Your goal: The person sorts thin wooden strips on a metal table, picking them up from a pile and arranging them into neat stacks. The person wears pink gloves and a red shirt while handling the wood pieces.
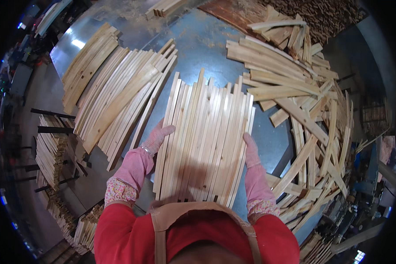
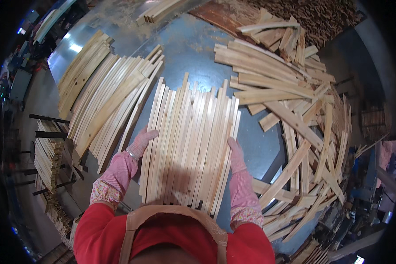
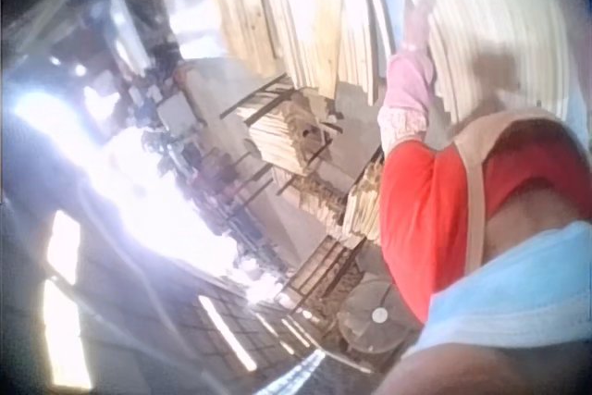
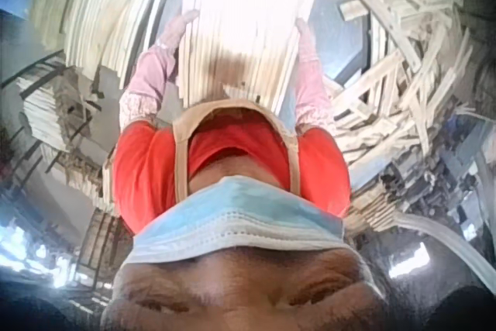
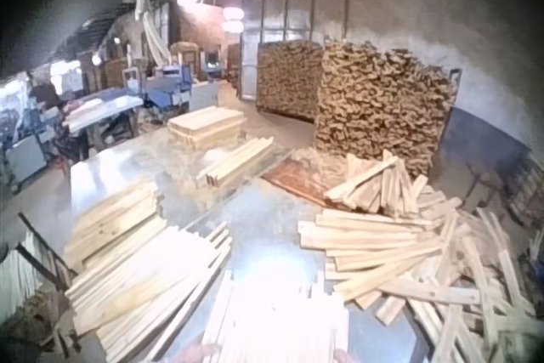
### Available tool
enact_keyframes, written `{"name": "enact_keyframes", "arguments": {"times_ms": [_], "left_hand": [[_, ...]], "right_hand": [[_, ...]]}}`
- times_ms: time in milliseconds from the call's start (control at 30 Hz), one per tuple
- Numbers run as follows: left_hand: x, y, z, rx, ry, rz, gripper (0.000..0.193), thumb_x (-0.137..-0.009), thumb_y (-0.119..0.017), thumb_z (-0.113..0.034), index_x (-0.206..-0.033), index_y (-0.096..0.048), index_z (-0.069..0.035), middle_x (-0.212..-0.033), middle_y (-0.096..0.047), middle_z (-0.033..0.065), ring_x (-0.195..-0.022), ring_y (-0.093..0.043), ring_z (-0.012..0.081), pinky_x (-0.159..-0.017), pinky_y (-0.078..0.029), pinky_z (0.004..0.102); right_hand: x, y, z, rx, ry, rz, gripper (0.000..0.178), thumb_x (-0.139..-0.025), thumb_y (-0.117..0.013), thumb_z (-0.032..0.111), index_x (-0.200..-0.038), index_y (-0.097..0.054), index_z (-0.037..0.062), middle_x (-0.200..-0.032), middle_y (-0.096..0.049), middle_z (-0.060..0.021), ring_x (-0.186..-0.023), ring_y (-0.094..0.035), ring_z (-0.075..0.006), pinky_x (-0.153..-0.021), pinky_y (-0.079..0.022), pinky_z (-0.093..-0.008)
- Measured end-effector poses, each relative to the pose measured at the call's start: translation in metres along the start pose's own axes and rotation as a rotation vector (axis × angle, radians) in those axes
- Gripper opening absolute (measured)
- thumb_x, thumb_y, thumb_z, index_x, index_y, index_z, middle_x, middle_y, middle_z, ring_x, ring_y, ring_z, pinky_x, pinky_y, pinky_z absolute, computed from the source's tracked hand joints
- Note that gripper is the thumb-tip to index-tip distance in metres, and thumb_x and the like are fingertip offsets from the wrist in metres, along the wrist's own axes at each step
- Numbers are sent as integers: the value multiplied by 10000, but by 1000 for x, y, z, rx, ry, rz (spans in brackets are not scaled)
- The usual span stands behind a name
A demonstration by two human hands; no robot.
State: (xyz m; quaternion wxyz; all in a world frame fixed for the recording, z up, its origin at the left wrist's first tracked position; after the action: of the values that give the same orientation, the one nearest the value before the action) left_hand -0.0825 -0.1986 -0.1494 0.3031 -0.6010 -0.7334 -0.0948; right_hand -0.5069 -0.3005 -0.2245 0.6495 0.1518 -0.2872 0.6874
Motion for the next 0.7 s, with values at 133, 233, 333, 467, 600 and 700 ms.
{"name": "enact_keyframes", "arguments": {"times_ms": [133,233,333,467,600,700], "left_hand": [[39,-19,-81,-42,-196,5,923,-905,-771,-283,-1655,-343,43,-1540,-581,188,-1397,-567,272,-1217,-408,399],[63,-41,-163,-68,-401,91,925,-893,-793,-303,-1649,-367,15,-1521,-591,151,-1386,-556,241,-1198,-416,380],[61,-81,-250,9,-644,300,899,-881,-815,-230,-1648,-391,-28,-1492,-604,86,-1349,-562,215,-1163,-432,374],[115,-50,-326,-324,-1108,163,867,-884,-845,-210,-1626,-424,-57,-1489,-606,84,-1299,-578,179,-1117,-471,397],[141,-45,-264,197,-457,328,617,-997,-683,-543,-1484,-584,-178,-1359,-691,78,-1203,-665,238,-1028,-549,440],[174,-26,-188,510,-81,370,720,-985,-612,-750,-1415,-661,-173,-1313,-722,71,-1140,-699,285,-1011,-569,477]], "right_hand": [[52,-43,78,-190,112,178,563,-1015,-754,367,-1426,-628,3,-1353,-695,-122,-1247,-673,-225,-1117,-522,-386],[71,-52,161,-226,334,183,477,-1017,-759,365,-1348,-676,32,-1268,-729,-83,-1181,-691,-202,-1067,-554,-390],[67,16,235,-204,724,90,417,-1030,-747,381,-1296,-700,64,-1209,-735,-69,-1143,-684,-195,-1005,-574,-386],[153,-51,304,20,999,248,527,-1074,-680,401,-1467,-570,68,-1380,-652,-70,-1281,-622,-243,-1111,-506,-444],[195,-32,258,511,1019,-201,532,-1083,-659,385,-1487,-544,60,-1413,-630,-109,-1275,-622,-267,-1075,-531,-463],[234,-41,189,647,897,-252,545,-1078,-648,403,-1499,-546,71,-1391,-654,-127,-1247,-645,-297,-1059,-543,-470]]}}
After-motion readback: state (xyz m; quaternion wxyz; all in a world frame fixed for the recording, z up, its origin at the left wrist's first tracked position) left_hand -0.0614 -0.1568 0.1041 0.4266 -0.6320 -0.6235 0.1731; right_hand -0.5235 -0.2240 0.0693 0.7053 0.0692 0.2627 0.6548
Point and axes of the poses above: each hand's wrist, its own x-axis away from the middle knuckle, its own y-axis out of the back of the hand, z = x × y, the point moved 8 cm from there along -x, towards the middle knuckle
